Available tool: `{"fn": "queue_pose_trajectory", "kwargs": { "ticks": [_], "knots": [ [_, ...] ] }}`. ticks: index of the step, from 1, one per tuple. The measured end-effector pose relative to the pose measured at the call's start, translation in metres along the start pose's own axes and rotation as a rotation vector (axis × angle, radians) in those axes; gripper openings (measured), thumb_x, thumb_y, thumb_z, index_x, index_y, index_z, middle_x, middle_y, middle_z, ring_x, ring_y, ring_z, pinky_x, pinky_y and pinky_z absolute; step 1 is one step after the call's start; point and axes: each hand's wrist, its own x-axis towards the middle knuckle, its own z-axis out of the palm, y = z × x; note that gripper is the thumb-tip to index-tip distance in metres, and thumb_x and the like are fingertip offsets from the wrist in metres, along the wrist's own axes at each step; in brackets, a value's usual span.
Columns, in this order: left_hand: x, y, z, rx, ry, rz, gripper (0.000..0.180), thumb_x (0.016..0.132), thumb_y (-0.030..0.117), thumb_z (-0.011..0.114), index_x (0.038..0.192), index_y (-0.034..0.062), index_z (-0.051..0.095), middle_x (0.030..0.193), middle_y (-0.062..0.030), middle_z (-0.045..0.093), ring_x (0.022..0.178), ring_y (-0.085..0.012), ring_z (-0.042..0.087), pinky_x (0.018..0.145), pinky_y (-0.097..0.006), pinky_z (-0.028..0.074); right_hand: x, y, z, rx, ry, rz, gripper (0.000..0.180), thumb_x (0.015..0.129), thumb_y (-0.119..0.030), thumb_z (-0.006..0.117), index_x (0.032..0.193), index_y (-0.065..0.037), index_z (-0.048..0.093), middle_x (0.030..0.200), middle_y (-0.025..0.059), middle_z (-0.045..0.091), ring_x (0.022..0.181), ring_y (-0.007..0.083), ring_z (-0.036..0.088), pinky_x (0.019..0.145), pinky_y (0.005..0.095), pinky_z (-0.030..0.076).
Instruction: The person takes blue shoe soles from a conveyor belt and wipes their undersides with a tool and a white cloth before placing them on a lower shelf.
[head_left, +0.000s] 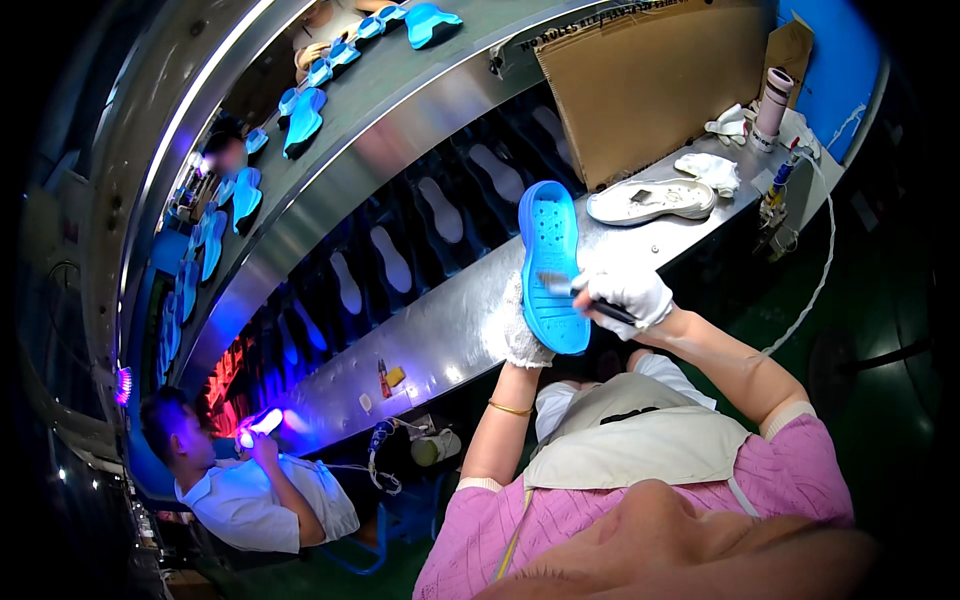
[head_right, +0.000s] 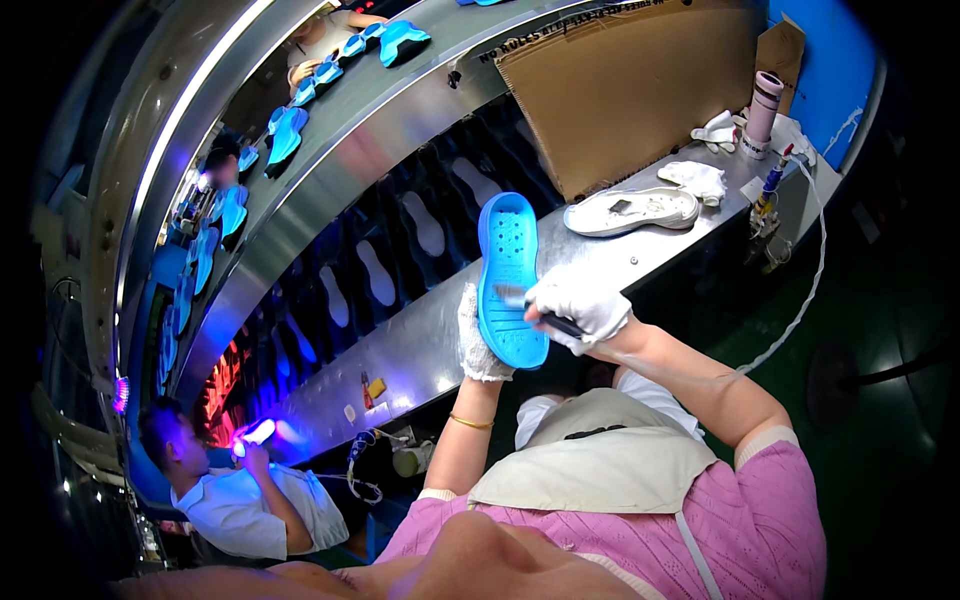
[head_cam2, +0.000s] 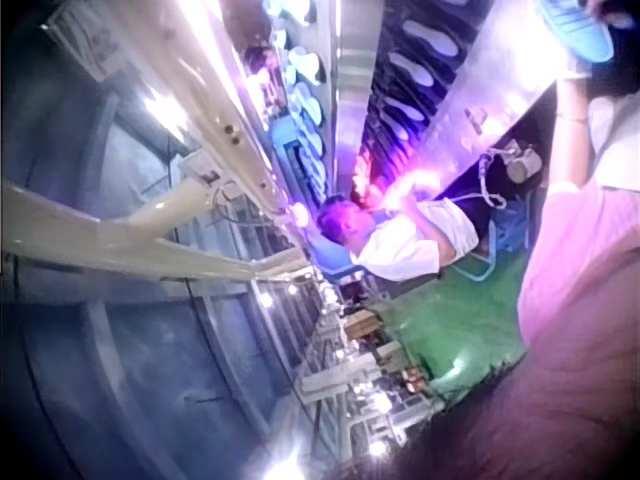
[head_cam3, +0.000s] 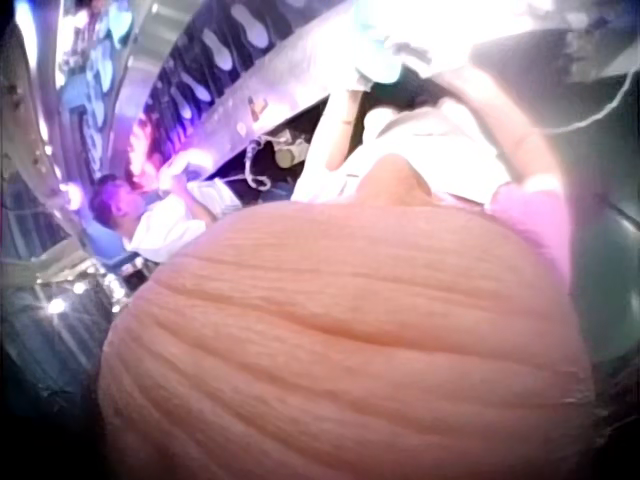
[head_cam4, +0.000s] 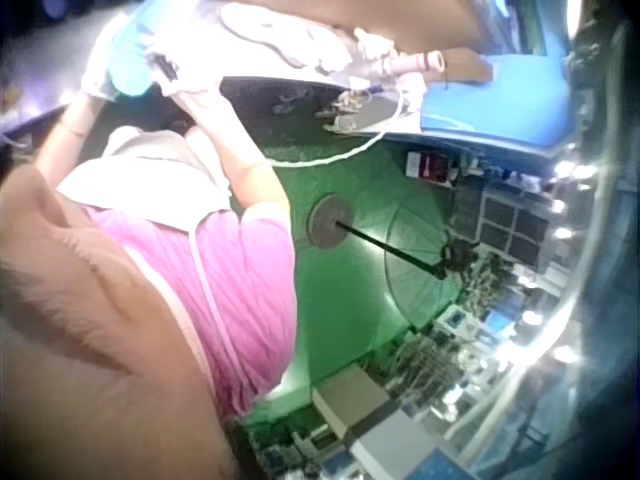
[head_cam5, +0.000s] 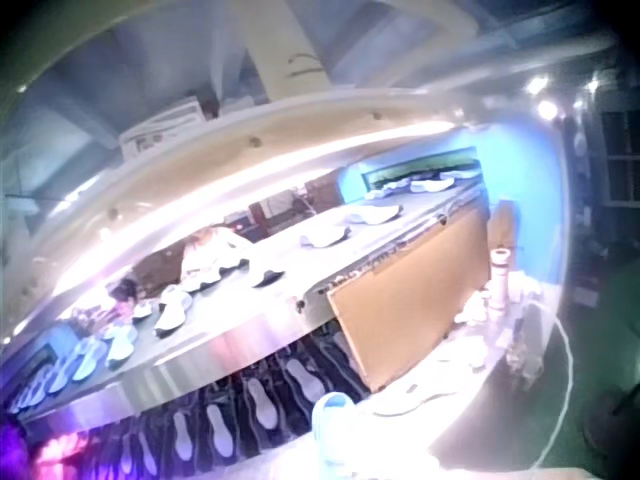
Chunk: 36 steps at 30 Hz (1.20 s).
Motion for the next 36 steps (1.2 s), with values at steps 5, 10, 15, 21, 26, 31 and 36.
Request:
{"fn": "queue_pose_trajectory", "kwargs": {
  "ticks": [5,10,15,21,26,31,36],
  "knots": [
    [-0.016,0.009,0.040,-0.029,-0.035,-0.067,0.064,0.094,0.049,0.029,0.133,-0.0020,0.039,0.125,-0.0233,0.051,0.105,-0.0357,0.057,0.092,-0.047,0.047,0.015,-0.001,-0.028,0.248,0.042,0.361,0.016,0.073,-0.001,0.072,0.085,-0.004,0.062,0.085,0.0071,0.064,0.081,0.0168,0.061,0.076,0.0291,0.048],
    [-0.016,0.003,0.044,0.281,0.117,0.021,0.064,0.094,0.050,0.034,0.132,-0.0015,0.039,0.120,-0.0211,0.055,0.102,-0.0349,0.059,0.088,-0.045,0.050,0.040,0.005,-0.041,-0.167,0.044,-0.039,0.017,0.070,0.004,0.069,0.083,-0.003,0.062,0.085,0.0109,0.064,0.077,0.0233,0.062,0.070,0.0303,0.048],
    [-0.020,0.028,0.059,0.317,0.092,0.103,0.066,0.092,0.055,0.034,0.128,0.0000,0.043,0.108,-0.0197,0.060,0.095,-0.0304,0.062,0.085,-0.041,0.052,0.028,-0.012,-0.036,-0.320,-0.130,-0.144,0.017,0.067,0.000,0.070,0.082,-0.006,0.064,0.085,0.0116,0.066,0.070,0.0262,0.064,0.061,0.0314,0.050],
    [0.005,0.096,0.128,0.477,-0.126,0.265,0.085,0.085,0.068,0.033,0.128,-0.0048,0.039,0.116,-0.0183,0.055,0.095,-0.0351,0.061,0.084,-0.050,0.051,0.020,-0.026,-0.051,-0.388,0.009,-0.137,0.021,0.062,0.003,0.071,0.077,-0.011,0.065,0.083,0.0100,0.066,0.075,0.0266,0.063,0.064,0.0313,0.050],
    [0.079,0.197,0.194,0.488,-0.237,0.358,0.079,0.089,0.062,0.028,0.134,-0.0033,0.032,0.122,-0.0227,0.050,0.106,-0.0424,0.053,0.094,-0.056,0.042,0.019,-0.043,-0.053,0.006,-0.029,0.438,0.029,0.065,-0.011,0.072,0.090,0.002,0.067,0.085,0.0136,0.067,0.080,0.0211,0.062,0.075,0.0289,0.047],
    [0.150,0.307,0.163,2.249,0.652,0.918,0.043,0.088,0.031,0.052,0.121,0.0043,0.050,0.122,-0.0143,0.055,0.113,-0.0305,0.052,0.096,-0.036,0.042,0.008,-0.034,-0.045,-0.175,-0.010,0.131,0.017,0.067,-0.008,0.072,0.083,-0.008,0.068,0.082,0.0102,0.067,0.069,0.0203,0.065,0.060,0.0275,0.050],
    [0.143,0.333,0.142,2.945,0.904,1.062,0.051,0.075,0.028,0.063,0.124,0.0236,0.051,0.129,-0.0072,0.049,0.111,-0.0250,0.054,0.091,-0.042,0.045,-0.001,-0.033,-0.047,-0.182,-0.060,0.349,0.022,0.067,-0.013,0.072,0.089,-0.010,0.070,0.083,0.0118,0.067,0.071,0.0238,0.064,0.062,0.0286,0.050]
  ]
}}
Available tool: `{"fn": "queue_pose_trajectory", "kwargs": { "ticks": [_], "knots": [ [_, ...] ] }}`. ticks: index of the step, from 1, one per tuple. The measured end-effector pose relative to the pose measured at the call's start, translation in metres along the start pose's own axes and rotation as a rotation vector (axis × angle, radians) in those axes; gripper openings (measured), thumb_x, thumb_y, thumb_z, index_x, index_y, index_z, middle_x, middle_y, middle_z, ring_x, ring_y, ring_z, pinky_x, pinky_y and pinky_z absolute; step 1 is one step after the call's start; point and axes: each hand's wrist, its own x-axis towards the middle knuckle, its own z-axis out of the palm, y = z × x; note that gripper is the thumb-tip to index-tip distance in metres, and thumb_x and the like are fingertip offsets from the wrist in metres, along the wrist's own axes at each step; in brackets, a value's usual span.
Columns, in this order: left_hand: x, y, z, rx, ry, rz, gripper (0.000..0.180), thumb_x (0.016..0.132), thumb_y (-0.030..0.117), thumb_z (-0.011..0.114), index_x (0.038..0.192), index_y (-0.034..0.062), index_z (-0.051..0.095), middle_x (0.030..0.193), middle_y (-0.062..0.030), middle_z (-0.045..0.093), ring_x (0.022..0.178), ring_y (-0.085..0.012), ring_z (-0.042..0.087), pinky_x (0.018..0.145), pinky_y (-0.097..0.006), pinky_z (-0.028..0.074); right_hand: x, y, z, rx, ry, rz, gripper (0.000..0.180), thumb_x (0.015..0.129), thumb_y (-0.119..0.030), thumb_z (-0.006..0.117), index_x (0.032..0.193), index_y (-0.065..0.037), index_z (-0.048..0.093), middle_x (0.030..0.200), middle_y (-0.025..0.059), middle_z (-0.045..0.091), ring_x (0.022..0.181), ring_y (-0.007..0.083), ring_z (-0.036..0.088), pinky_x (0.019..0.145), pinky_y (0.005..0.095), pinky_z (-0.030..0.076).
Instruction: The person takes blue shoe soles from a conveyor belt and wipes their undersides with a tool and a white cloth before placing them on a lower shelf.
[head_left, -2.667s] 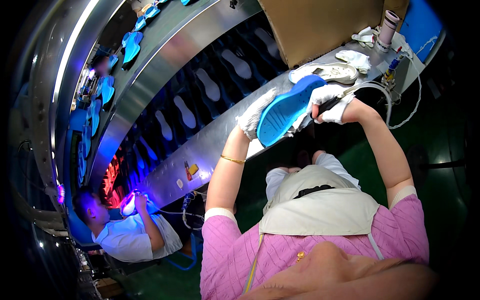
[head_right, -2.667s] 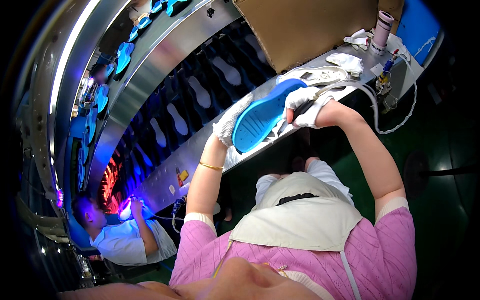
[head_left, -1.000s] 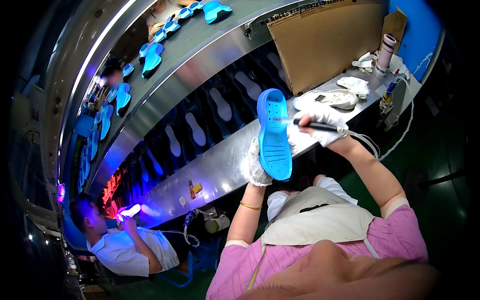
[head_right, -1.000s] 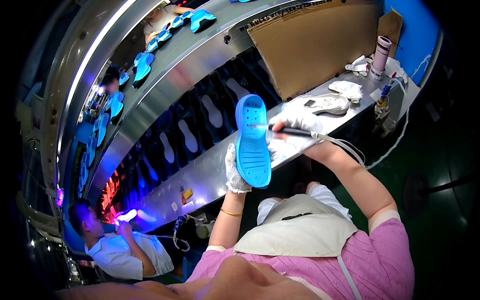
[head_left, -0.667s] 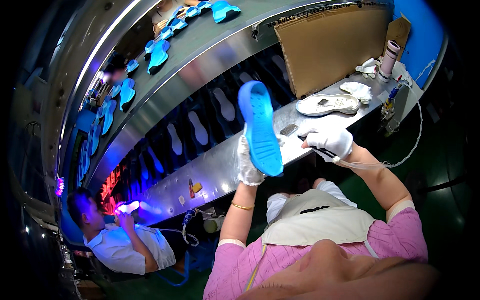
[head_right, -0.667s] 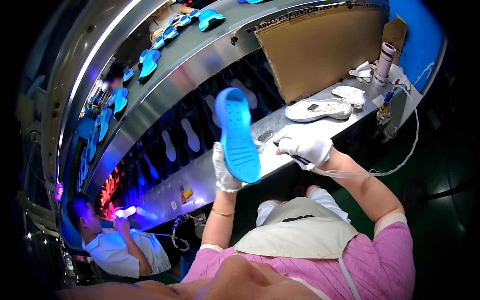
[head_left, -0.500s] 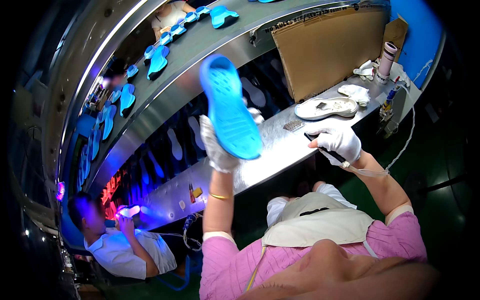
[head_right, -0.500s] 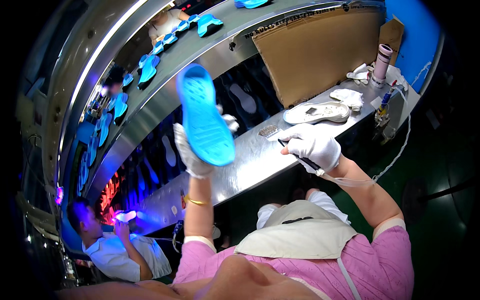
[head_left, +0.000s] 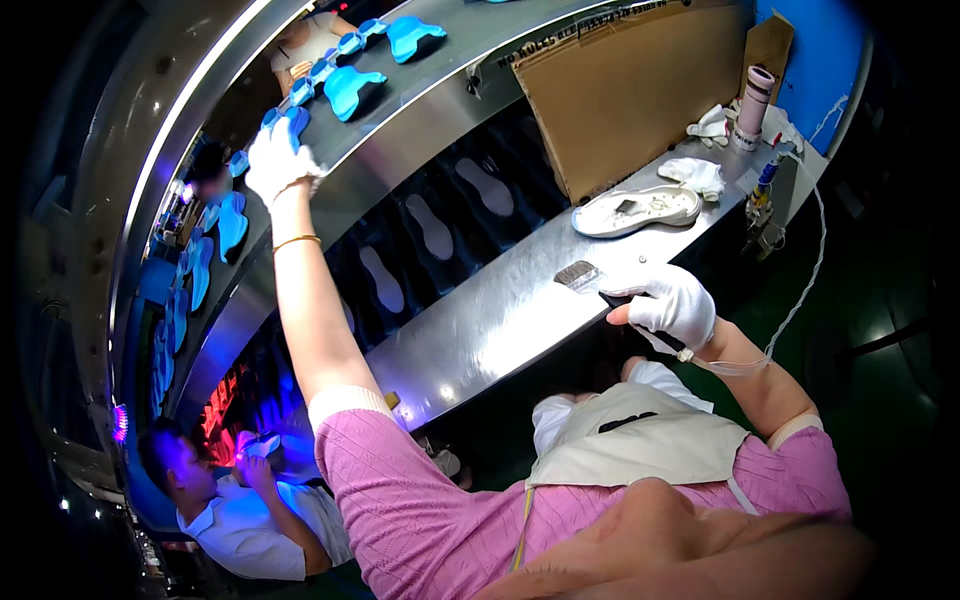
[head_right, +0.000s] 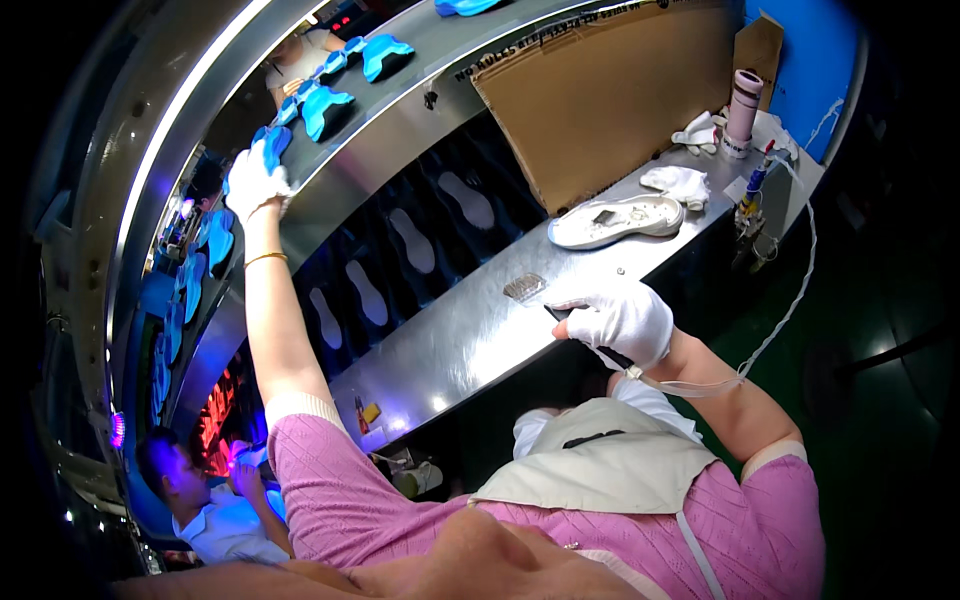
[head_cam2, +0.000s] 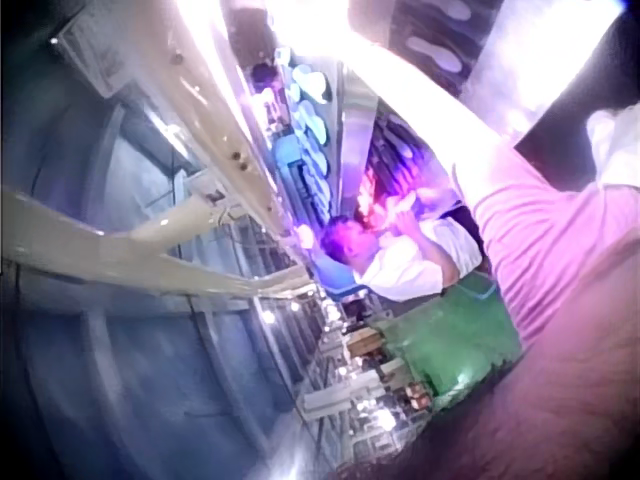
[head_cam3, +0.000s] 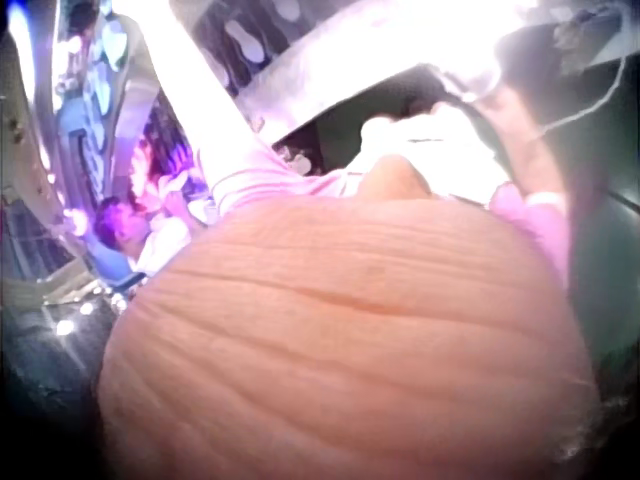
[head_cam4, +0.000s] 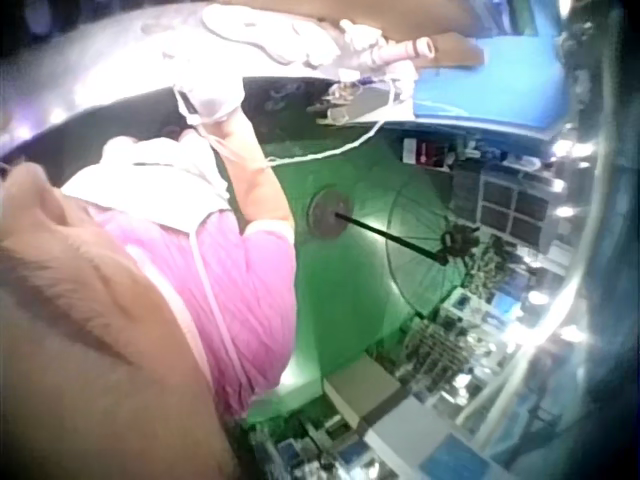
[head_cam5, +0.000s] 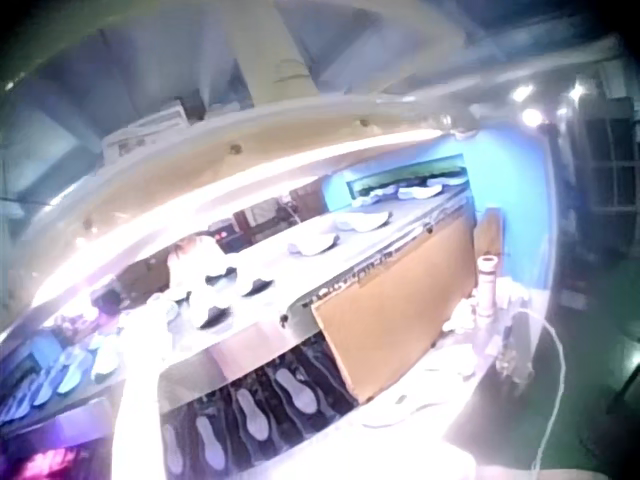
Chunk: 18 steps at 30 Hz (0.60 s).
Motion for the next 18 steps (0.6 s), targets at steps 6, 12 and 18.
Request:
{"fn": "queue_pose_trajectory", "kwargs": {
  "ticks": [6,12,18],
  "knots": [
    [-0.010,-0.138,0.051,-0.862,-0.457,-0.640,0.040,0.082,0.009,0.052,0.122,0.0075,0.051,0.104,-0.0167,0.055,0.082,-0.0260,0.059,0.065,-0.042,0.053,0.011,0.001,0.005,-0.056,0.062,-0.237,0.022,0.067,-0.014,0.073,0.088,-0.010,0.070,0.078,0.0088,0.066,0.067,0.0200,0.064,0.059,0.0263,0.049],
    [-0.017,-0.055,0.002,0.023,-0.361,-0.161,0.025,0.078,0.021,0.064,0.102,0.0148,0.062,0.112,-0.0141,0.059,0.100,-0.0302,0.059,0.085,-0.038,0.047,0.002,0.015,0.008,-0.083,-0.012,-0.183,0.024,0.061,-0.001,0.072,0.083,-0.010,0.066,0.083,0.0066,0.066,0.075,0.0242,0.063,0.065,0.0295,0.048],
    [-0.013,-0.078,0.017,-0.452,-0.402,-0.057,0.049,0.077,0.004,0.051,0.124,0.0167,0.053,0.121,-0.0156,0.056,0.110,-0.0301,0.055,0.093,-0.037,0.045,-0.001,-0.018,0.004,-0.124,0.119,-0.348,0.024,0.061,-0.001,0.074,0.078,-0.013,0.064,0.078,0.0053,0.066,0.065,0.0212,0.064,0.057,0.0270,0.050]
  ]
}}
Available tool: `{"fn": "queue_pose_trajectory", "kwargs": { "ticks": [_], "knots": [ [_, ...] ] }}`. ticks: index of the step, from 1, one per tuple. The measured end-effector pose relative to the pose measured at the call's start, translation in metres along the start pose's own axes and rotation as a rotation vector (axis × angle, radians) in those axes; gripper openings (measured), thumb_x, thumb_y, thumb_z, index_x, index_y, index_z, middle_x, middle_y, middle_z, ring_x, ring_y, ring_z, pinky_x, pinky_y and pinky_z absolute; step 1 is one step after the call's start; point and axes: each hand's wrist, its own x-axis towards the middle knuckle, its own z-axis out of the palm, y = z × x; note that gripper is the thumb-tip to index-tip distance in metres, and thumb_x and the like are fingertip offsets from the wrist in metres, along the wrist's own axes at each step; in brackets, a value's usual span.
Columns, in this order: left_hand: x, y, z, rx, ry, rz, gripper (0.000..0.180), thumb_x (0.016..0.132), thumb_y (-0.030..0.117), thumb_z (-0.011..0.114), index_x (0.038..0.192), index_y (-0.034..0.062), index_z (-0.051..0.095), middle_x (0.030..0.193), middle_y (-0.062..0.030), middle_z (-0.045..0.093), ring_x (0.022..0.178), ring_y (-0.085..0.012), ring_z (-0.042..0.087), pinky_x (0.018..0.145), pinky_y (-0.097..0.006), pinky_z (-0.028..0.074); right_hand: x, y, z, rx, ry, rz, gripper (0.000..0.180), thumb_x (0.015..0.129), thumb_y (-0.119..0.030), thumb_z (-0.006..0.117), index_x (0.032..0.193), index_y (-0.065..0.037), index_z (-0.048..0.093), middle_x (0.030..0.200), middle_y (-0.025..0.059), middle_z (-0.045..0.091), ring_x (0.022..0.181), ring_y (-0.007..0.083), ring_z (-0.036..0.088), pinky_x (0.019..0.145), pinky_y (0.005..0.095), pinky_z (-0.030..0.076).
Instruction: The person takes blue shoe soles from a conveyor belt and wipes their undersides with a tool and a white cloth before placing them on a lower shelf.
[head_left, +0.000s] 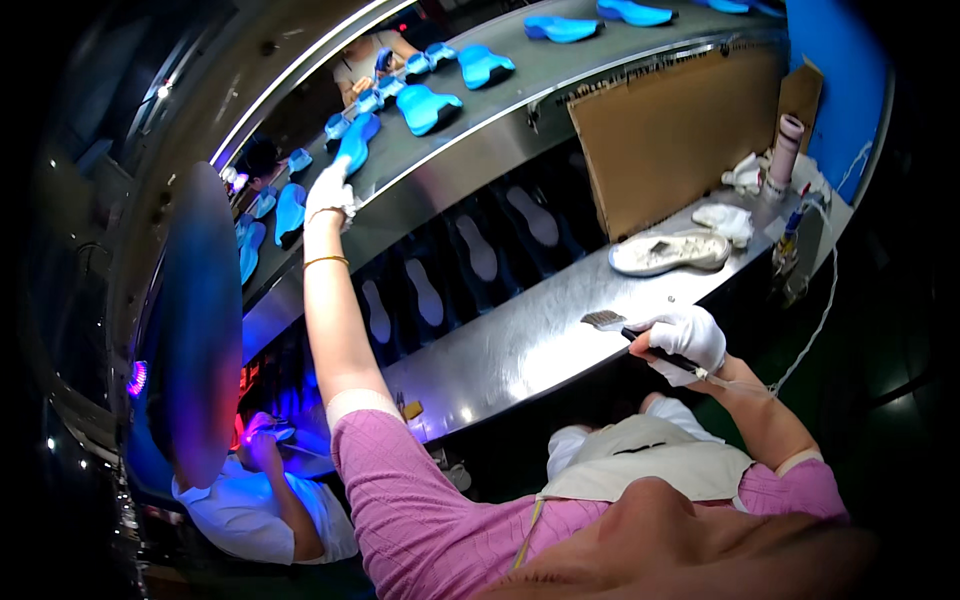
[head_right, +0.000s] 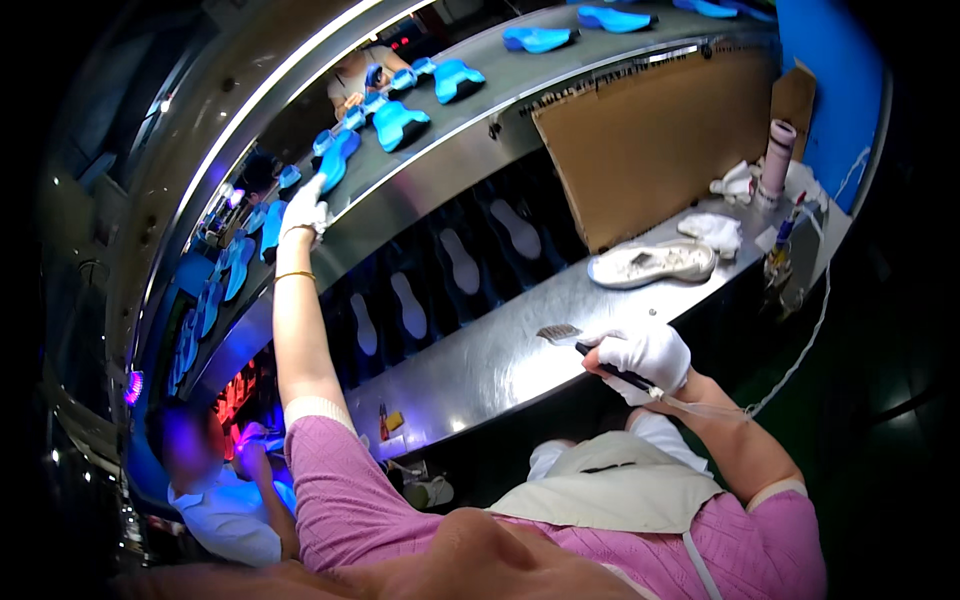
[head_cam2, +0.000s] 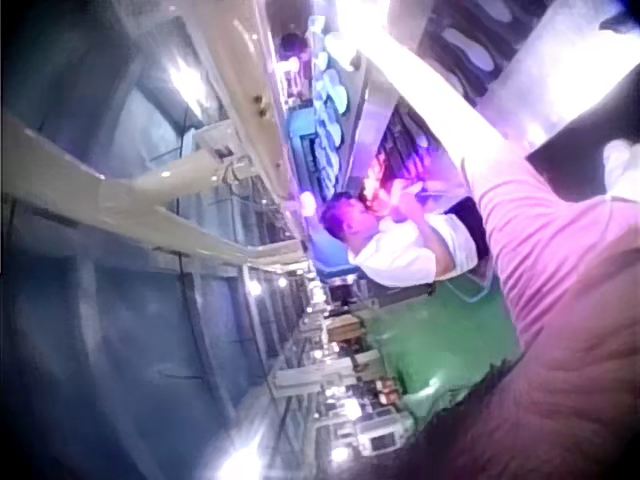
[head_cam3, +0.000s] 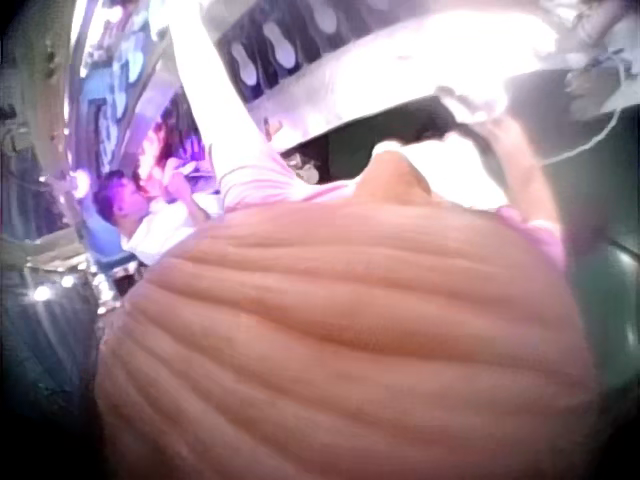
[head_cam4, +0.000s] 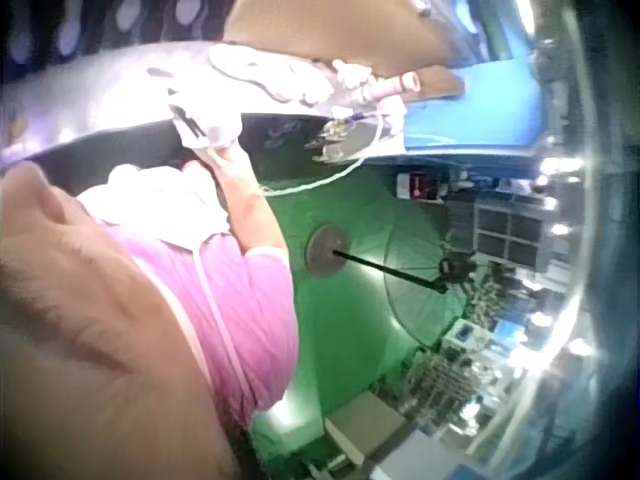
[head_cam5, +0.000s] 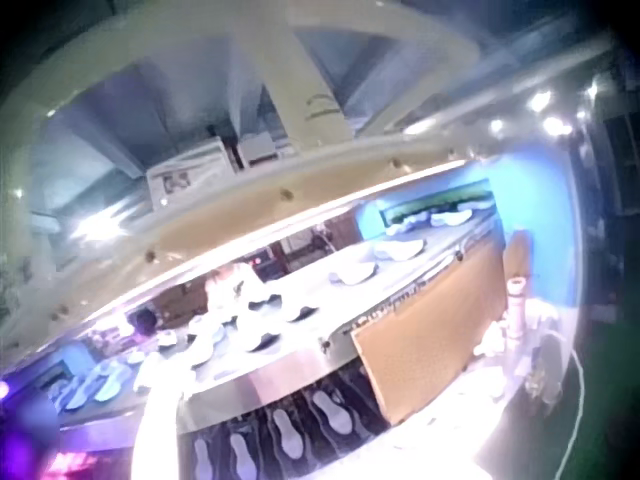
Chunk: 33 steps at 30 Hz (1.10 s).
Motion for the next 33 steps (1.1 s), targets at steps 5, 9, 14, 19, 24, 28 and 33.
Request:
{"fn": "queue_pose_trajectory", "kwargs": {
  "ticks": [5,9,14,19,24,28,33],
  "knots": [
    [-0.001,0.029,-0.005,0.392,0.079,-0.128,0.037,0.080,0.006,0.050,0.113,0.0116,0.063,0.100,-0.0145,0.066,0.092,-0.0296,0.065,0.081,-0.038,0.052,-0.006,-0.008,0.000,-0.032,0.036,0.039,0.023,0.061,-0.002,0.075,0.078,-0.013,0.063,0.081,0.0056,0.067,0.069,0.0228,0.065,0.061,0.0289,0.051],
    [-0.016,0.063,-0.014,0.817,0.223,-0.101,0.022,0.085,0.021,0.053,0.094,0.0140,0.071,0.100,-0.0122,0.065,0.094,-0.0252,0.063,0.081,-0.037,0.051,-0.008,-0.007,0.004,0.004,0.047,0.033,0.023,0.061,0.000,0.075,0.078,-0.011,0.063,0.082,0.0071,0.067,0.070,0.0238,0.066,0.061,0.0291,0.052],
    [-0.087,0.063,-0.058,-0.405,0.391,0.133,0.027,0.075,0.027,0.074,0.091,0.0057,0.069,0.100,-0.0088,0.065,0.092,-0.0205,0.060,0.087,-0.032,0.045,-0.007,0.001,0.003,0.160,-0.003,0.215,0.020,0.065,0.001,0.073,0.080,-0.007,0.062,0.080,0.0098,0.064,0.073,0.0261,0.063,0.066,0.0313,0.051],
    [-0.146,0.095,-0.098,-1.597,0.706,-0.004,0.038,0.090,0.039,0.056,0.095,0.0013,0.064,0.095,-0.0120,0.064,0.085,-0.0217,0.060,0.081,-0.034,0.049,-0.014,0.021,0.000,0.214,0.073,0.356,0.019,0.069,0.006,0.068,0.083,-0.004,0.060,0.080,0.0076,0.060,0.075,0.0189,0.059,0.071,0.0282,0.047],
    [-0.183,0.095,-0.071,-1.857,0.286,0.458,0.048,0.095,0.042,0.043,0.065,0.0045,0.047,0.079,-0.0193,0.060,0.065,-0.0219,0.054,0.060,-0.030,0.048,-0.021,0.034,0.011,0.319,0.142,0.428,0.015,0.075,0.008,0.064,0.082,-0.002,0.057,0.079,0.0034,0.054,0.074,0.0115,0.053,0.072,0.0228,0.042],
    [-0.236,0.156,0.028,-2.604,-0.610,0.084,0.054,0.095,0.048,0.035,0.075,0.0020,0.055,0.094,-0.0233,0.062,0.076,-0.0294,0.057,0.072,-0.039,0.049,-0.023,0.017,0.008,0.385,0.108,0.557,0.018,0.078,0.004,0.065,0.093,-0.003,0.057,0.078,0.0002,0.058,0.071,0.0053,0.052,0.067,0.0190,0.043],
    [-0.341,0.209,0.086,-2.633,-0.693,-0.822,0.073,0.083,0.066,0.041,0.126,0.0065,0.047,0.134,-0.0246,0.039,0.122,-0.0426,0.040,0.103,-0.059,0.029,-0.026,0.023,0.015,0.465,0.011,0.572,0.027,0.079,-0.001,0.065,0.101,-0.004,0.049,0.076,0.0012,0.056,0.068,0.0073,0.054,0.064,0.0208,0.044]
  ]
}}
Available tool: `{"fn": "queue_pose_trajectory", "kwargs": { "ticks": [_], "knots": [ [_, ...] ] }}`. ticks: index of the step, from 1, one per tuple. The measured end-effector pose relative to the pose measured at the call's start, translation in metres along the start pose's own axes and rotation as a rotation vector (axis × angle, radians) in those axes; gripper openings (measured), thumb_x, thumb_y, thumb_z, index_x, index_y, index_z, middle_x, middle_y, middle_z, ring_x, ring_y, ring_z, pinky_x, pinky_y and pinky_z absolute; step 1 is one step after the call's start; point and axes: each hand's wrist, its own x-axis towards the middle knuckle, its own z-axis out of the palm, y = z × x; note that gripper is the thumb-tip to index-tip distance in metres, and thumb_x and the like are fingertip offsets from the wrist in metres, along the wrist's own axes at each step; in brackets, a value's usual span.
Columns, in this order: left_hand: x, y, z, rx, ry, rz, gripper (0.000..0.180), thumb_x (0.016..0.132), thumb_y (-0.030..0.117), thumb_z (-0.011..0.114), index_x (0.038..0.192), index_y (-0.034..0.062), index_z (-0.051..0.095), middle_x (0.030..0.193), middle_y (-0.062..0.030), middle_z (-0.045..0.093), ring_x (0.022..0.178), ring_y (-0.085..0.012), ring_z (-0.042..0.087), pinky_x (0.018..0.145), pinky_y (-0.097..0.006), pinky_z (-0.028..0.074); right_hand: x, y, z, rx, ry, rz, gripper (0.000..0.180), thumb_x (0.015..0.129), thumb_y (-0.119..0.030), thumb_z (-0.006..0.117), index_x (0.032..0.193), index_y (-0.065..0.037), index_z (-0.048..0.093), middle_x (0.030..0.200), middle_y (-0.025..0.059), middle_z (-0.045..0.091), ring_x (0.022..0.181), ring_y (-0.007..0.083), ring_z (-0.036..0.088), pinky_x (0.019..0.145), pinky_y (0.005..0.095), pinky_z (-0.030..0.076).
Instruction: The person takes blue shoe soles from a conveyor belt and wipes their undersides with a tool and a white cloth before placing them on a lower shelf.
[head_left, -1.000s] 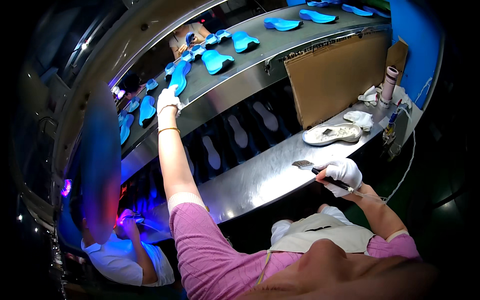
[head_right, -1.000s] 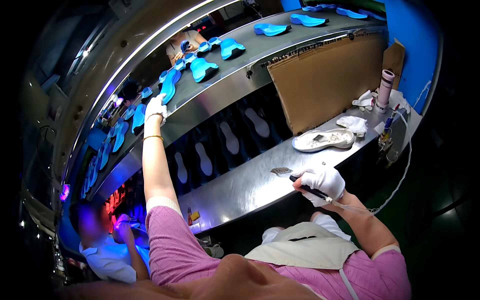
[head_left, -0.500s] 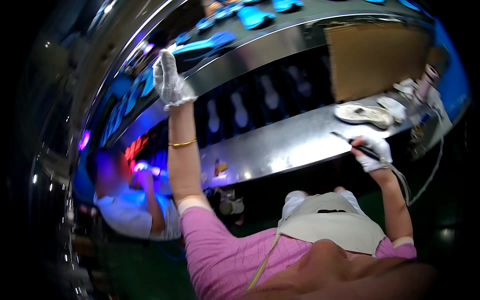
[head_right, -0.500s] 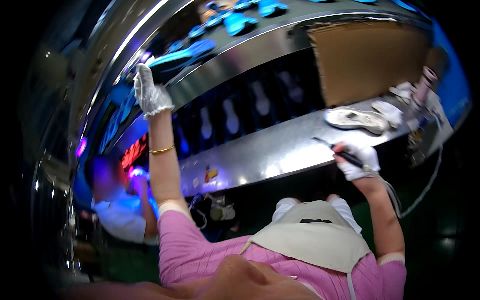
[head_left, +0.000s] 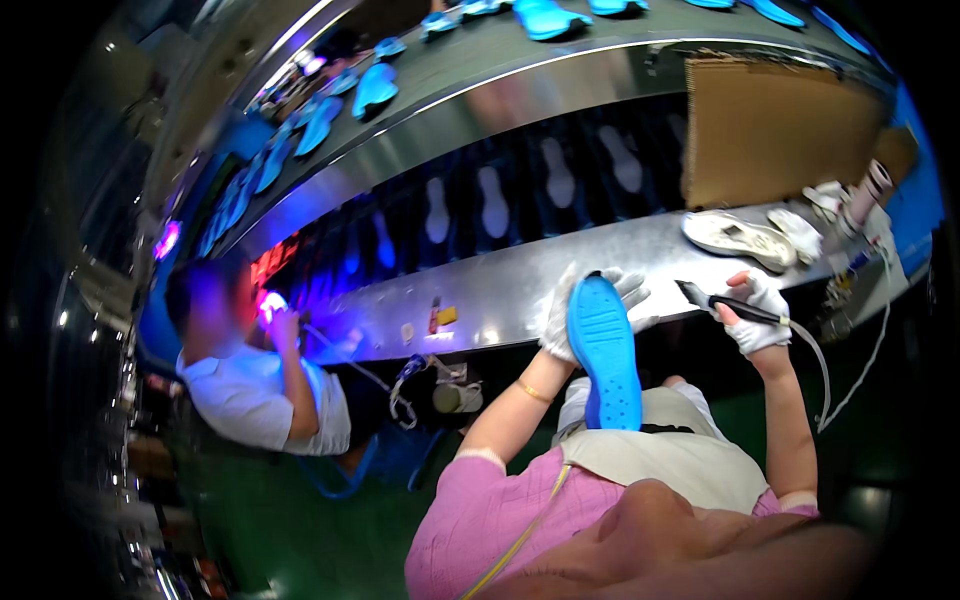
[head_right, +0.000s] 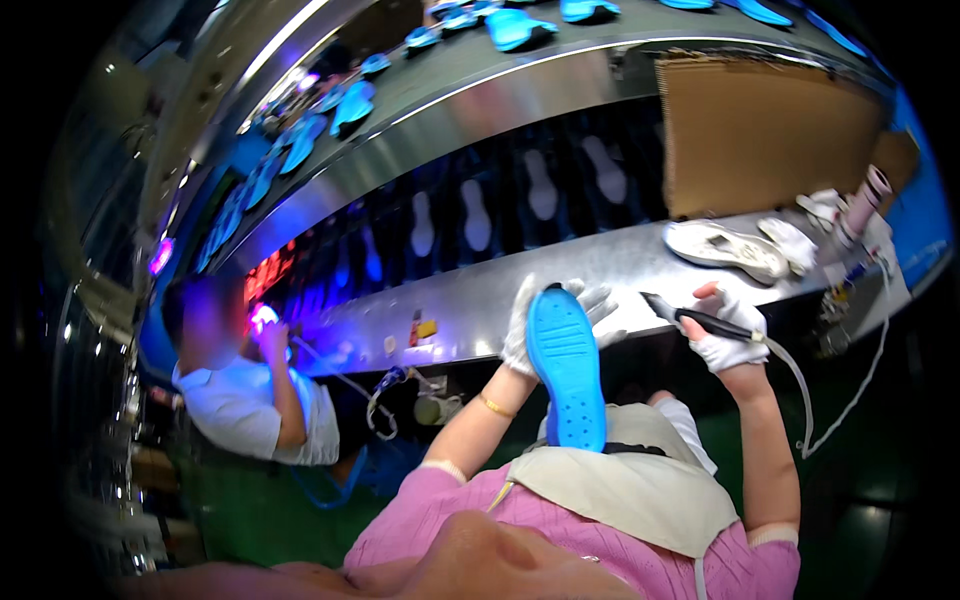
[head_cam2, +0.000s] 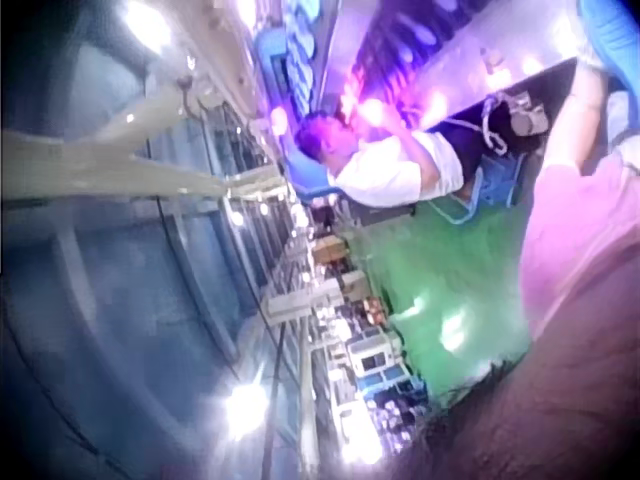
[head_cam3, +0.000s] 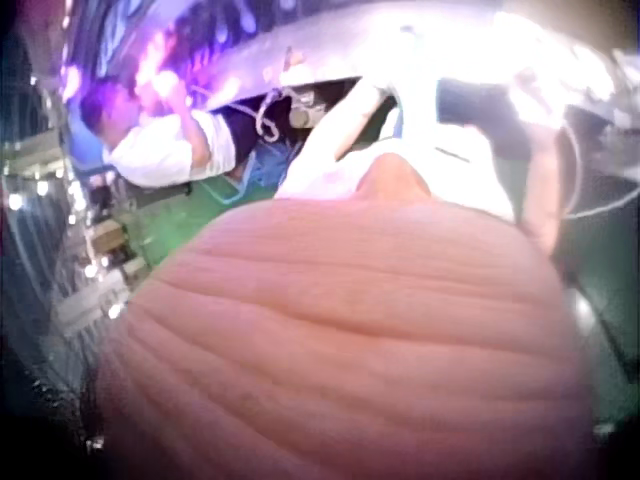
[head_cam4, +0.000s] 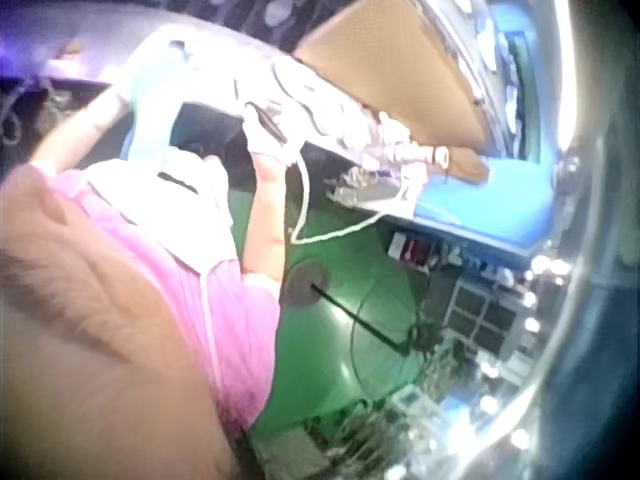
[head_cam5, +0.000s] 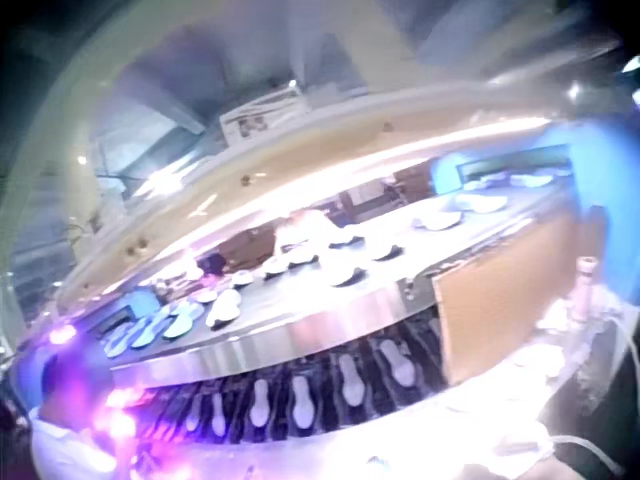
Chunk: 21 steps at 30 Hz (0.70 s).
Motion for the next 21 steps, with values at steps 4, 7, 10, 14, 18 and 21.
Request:
{"fn": "queue_pose_trajectory", "kwargs": {
  "ticks": [4,7,10,14,18,21],
  "knots": [
    [-0.014,-0.019,-0.011,-0.025,-0.088,-0.130,0.096,0.072,0.079,0.044,0.139,0.0116,0.032,0.139,-0.0278,0.032,0.124,-0.0492,0.035,0.100,-0.067,0.025,-0.003,-0.004,0.004,0.173,-0.003,0.084,0.024,0.078,-0.001,0.066,0.098,-0.005,0.052,0.081,0.0009,0.055,0.071,0.0078,0.053,0.066,0.0236,0.045],
    [-0.004,-0.024,-0.004,0.057,0.034,-0.034,0.094,0.073,0.082,0.035,0.134,0.0104,0.039,0.126,-0.0253,0.049,0.112,-0.0434,0.050,0.098,-0.057,0.038,0.007,-0.014,0.023,0.153,-0.051,0.021,0.021,0.078,-0.003,0.067,0.093,-0.004,0.053,0.079,0.0018,0.056,0.069,0.0087,0.054,0.064,0.0236,0.045],
    [0.016,-0.037,-0.001,0.061,0.024,0.187,0.089,0.078,0.078,0.030,0.131,0.0086,0.042,0.124,-0.0201,0.051,0.113,-0.0377,0.050,0.099,-0.054,0.039,0.020,-0.015,0.038,0.112,-0.010,-0.041,0.019,0.078,-0.005,0.066,0.091,-0.002,0.053,0.075,0.0040,0.058,0.067,0.0082,0.055,0.060,0.0230,0.046],
    [0.033,-0.065,-0.004,0.049,-0.114,0.263,0.073,0.087,0.069,0.027,0.129,0.0129,0.046,0.123,-0.0103,0.053,0.110,-0.0250,0.052,0.098,-0.039,0.042,0.028,-0.021,0.044,0.210,0.067,-0.061,0.021,0.077,-0.003,0.067,0.093,-0.001,0.053,0.077,0.0056,0.059,0.069,0.0081,0.057,0.064,0.0222,0.048],
    [0.050,-0.081,0.009,0.368,0.013,0.362,0.075,0.088,0.069,0.024,0.131,0.0099,0.042,0.127,-0.0089,0.049,0.115,-0.0227,0.048,0.102,-0.037,0.037,0.023,-0.022,0.052,0.122,0.104,-0.117,0.018,0.078,-0.003,0.065,0.092,-0.001,0.054,0.075,0.0054,0.061,0.070,0.0088,0.058,0.065,0.0233,0.049],
    [0.042,-0.079,0.003,0.189,-0.037,0.242,0.077,0.088,0.069,0.025,0.132,0.0084,0.039,0.128,-0.0125,0.047,0.116,-0.0241,0.046,0.103,-0.038,0.036,0.015,-0.028,0.053,-0.042,0.032,-0.264,0.022,0.077,0.001,0.063,0.096,-0.003,0.052,0.075,0.0040,0.060,0.069,0.0085,0.058,0.065,0.0219,0.048]
  ]
}}
